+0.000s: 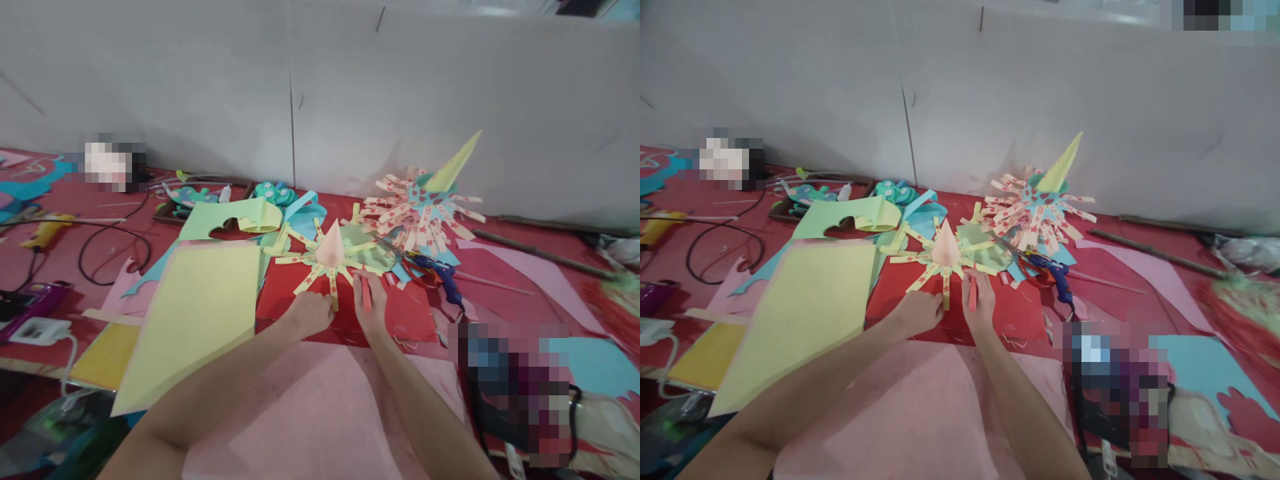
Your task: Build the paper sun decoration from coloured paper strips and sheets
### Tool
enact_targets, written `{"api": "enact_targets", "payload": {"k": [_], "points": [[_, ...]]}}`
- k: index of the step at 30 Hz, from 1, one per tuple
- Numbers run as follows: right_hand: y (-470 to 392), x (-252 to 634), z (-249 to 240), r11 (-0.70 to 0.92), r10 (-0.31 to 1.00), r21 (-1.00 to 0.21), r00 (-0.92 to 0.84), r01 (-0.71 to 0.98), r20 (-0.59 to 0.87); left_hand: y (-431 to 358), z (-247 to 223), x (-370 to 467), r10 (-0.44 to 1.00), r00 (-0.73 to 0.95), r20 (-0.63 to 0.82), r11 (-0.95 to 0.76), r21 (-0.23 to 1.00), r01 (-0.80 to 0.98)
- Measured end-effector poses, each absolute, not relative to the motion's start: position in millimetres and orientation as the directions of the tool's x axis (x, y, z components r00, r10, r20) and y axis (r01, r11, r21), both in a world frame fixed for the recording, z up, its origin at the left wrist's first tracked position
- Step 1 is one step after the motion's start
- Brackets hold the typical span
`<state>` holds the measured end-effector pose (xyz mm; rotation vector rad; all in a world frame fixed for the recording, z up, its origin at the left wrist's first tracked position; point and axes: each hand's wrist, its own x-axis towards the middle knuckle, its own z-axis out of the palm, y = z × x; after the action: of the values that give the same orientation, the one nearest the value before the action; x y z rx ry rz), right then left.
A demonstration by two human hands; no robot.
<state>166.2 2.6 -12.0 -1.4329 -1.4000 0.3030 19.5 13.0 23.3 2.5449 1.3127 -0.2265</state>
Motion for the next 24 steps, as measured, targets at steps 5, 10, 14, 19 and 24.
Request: {"api": "enact_targets", "payload": {"k": [5, 10, 14, 19, 24], "points": [[3, 164, -6, 0.182, 0.868, -0.904, 0.368, 0.386, 0.332, 16, 7, 15, 0.765, 0.633, -0.123, -0.597, 0.235, 0.767], [5, 164, -5, -0.011, 0.900, -0.987, 0.431, 0.161, 0.060, 18, -3, 10, 0.794, 0.607, 0.025, -0.592, 0.262, 0.763], [6, 163, -9, -0.037, 0.882, -0.996, 0.471, 0.086, 0.008, 17, -4, 7, 0.789, 0.599, 0.133, -0.613, 0.226, 0.757], [7, 159, -11, 0.003, 0.857, -0.984, 0.506, 0.176, 0.094, 18, -2, 4, 0.733, 0.632, 0.250, -0.678, 0.209, 0.704], [10, 158, -13, -0.007, 0.868, -0.972, 0.483, 0.236, 0.112, 20, -6, 1, 0.728, 0.630, 0.273, -0.686, 0.309, 0.659]]}}
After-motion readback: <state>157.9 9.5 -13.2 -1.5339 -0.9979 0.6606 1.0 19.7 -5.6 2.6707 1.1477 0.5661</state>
